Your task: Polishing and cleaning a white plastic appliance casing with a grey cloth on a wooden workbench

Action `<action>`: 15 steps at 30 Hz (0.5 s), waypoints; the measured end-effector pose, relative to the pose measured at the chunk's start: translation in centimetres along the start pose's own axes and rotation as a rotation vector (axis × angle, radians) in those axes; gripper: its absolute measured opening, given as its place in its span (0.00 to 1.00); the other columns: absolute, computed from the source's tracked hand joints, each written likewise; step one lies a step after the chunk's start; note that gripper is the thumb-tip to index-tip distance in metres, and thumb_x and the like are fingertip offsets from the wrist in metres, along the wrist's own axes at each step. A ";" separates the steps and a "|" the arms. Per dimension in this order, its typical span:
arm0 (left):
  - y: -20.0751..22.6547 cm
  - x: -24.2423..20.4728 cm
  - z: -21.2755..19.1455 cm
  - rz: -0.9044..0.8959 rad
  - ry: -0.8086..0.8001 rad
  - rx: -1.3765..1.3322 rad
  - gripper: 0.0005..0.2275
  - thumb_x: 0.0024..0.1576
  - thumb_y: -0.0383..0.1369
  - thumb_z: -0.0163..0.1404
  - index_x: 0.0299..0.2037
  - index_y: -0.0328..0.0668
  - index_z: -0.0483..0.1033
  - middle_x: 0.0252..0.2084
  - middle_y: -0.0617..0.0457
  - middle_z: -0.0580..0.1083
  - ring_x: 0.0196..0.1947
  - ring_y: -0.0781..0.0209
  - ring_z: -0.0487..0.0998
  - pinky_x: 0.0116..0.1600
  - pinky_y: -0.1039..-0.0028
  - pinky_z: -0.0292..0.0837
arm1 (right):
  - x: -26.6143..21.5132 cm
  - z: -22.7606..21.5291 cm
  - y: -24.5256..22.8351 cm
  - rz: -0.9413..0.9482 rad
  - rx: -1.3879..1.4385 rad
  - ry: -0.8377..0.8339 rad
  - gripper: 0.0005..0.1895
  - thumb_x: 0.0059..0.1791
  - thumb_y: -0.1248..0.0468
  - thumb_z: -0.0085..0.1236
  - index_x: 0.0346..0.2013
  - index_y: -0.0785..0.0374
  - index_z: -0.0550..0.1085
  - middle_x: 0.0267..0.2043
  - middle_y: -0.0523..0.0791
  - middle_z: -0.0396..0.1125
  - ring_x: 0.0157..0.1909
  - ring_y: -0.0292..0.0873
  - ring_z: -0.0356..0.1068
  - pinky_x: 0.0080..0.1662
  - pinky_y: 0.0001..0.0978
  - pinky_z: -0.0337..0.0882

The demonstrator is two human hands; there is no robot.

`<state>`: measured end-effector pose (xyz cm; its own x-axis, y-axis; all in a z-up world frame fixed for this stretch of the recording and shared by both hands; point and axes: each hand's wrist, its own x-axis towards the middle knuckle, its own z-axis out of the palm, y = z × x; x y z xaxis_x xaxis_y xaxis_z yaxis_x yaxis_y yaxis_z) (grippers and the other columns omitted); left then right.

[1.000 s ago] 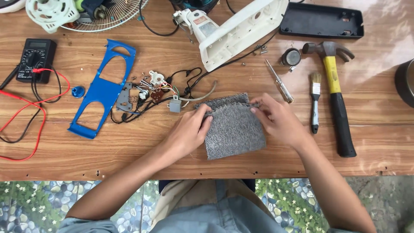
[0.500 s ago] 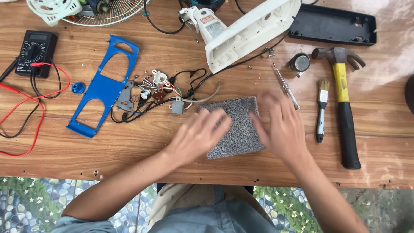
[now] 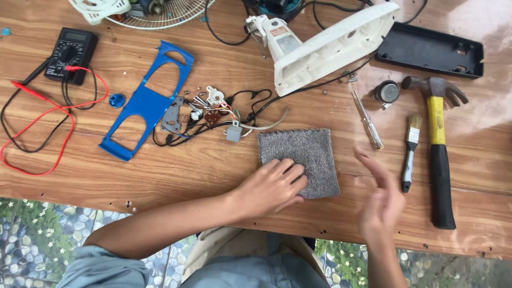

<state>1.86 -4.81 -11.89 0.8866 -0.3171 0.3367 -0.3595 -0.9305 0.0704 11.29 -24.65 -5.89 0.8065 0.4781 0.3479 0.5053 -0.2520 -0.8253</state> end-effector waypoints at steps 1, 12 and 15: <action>0.0 0.2 -0.2 -0.010 0.001 0.005 0.17 0.59 0.48 0.55 0.45 0.42 0.75 0.47 0.49 0.73 0.48 0.55 0.73 0.47 0.68 0.74 | -1.1 -0.2 1.9 -0.006 0.005 -0.008 0.39 0.58 0.40 0.28 0.58 0.75 0.68 0.61 0.59 0.69 0.66 0.56 0.70 0.52 0.38 0.76; -1.3 2.5 -3.6 -0.220 0.205 -0.733 0.11 0.66 0.32 0.41 0.47 0.31 0.72 0.49 0.41 0.75 0.43 0.45 0.80 0.48 0.56 0.79 | -6.1 4.7 5.4 0.642 1.056 0.152 0.43 0.47 0.42 0.44 0.69 0.67 0.57 0.69 0.56 0.58 0.72 0.54 0.58 0.73 0.56 0.57; 0.1 2.0 -1.3 -0.020 0.235 -0.649 0.17 0.68 0.40 0.38 0.50 0.34 0.76 0.59 0.39 0.74 0.55 0.42 0.79 0.57 0.55 0.81 | -4.7 6.8 3.7 0.462 1.089 -0.025 0.50 0.49 0.39 0.45 0.76 0.66 0.46 0.73 0.54 0.50 0.74 0.54 0.51 0.67 0.50 0.60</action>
<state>3.23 -5.31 -10.00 0.8350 -0.1845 0.5184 -0.5096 -0.6147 0.6021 7.31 -22.07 -13.60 0.8320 0.5488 -0.0819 -0.3700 0.4388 -0.8189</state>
